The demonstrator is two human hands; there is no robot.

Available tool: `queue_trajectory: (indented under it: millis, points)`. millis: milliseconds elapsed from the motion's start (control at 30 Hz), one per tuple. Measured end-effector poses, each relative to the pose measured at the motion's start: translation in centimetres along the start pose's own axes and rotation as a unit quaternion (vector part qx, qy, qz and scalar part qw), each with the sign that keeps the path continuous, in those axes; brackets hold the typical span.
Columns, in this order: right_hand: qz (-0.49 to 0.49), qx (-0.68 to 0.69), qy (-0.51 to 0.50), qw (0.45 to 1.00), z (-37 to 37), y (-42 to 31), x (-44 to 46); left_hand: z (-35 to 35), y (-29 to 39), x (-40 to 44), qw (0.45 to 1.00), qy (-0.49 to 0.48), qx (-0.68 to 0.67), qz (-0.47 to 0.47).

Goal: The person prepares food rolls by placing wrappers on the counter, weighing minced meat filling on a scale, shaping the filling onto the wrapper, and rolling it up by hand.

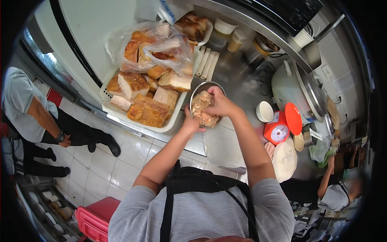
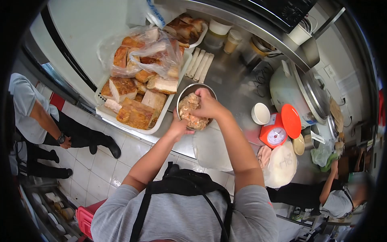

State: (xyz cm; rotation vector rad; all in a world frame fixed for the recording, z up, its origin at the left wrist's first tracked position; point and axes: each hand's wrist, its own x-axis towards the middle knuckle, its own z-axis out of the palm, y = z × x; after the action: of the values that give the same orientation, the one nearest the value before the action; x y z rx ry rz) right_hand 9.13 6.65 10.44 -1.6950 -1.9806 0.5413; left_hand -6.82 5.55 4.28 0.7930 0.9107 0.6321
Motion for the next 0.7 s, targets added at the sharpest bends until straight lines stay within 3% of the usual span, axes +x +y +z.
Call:
queue_trajectory:
  millis: [100, 133, 233, 367, 500, 633, 700]
  points:
    - [0.010, -0.127, -0.049, 0.991, 0.9, -1.0, 2.3, 0.6, 0.1, 0.0, 1.000, 0.005, 0.001, 0.005]
    - [0.080, -0.190, -0.145, 0.968, 0.9, -2.3, 3.5, 0.6, 0.1, 0.1, 1.000, 0.006, 0.009, 0.004]
    - [0.098, -0.222, -0.260, 0.935, 1.2, -5.0, 4.7, 0.4, 0.2, 0.3, 1.000, 0.016, 0.009, -0.009]
    - [0.040, -0.295, -0.289, 0.910, 2.0, -5.5, 4.8, -0.7, 0.5, 1.0, 0.995, -0.025, -0.081, -0.060]
    - [-0.012, -0.201, -0.164, 0.966, -0.6, -1.8, 2.9, -1.6, -0.1, 1.6, 0.977, -0.076, -0.174, -0.097]
    - [-0.023, -0.050, -0.029, 0.998, -0.1, 2.3, 0.8, -1.0, -0.3, 1.9, 0.983, -0.047, -0.162, -0.072]
    - [0.012, -0.102, -0.031, 0.994, 0.1, 1.2, 0.3, 0.1, -0.2, 1.5, 0.993, -0.002, -0.111, -0.046]
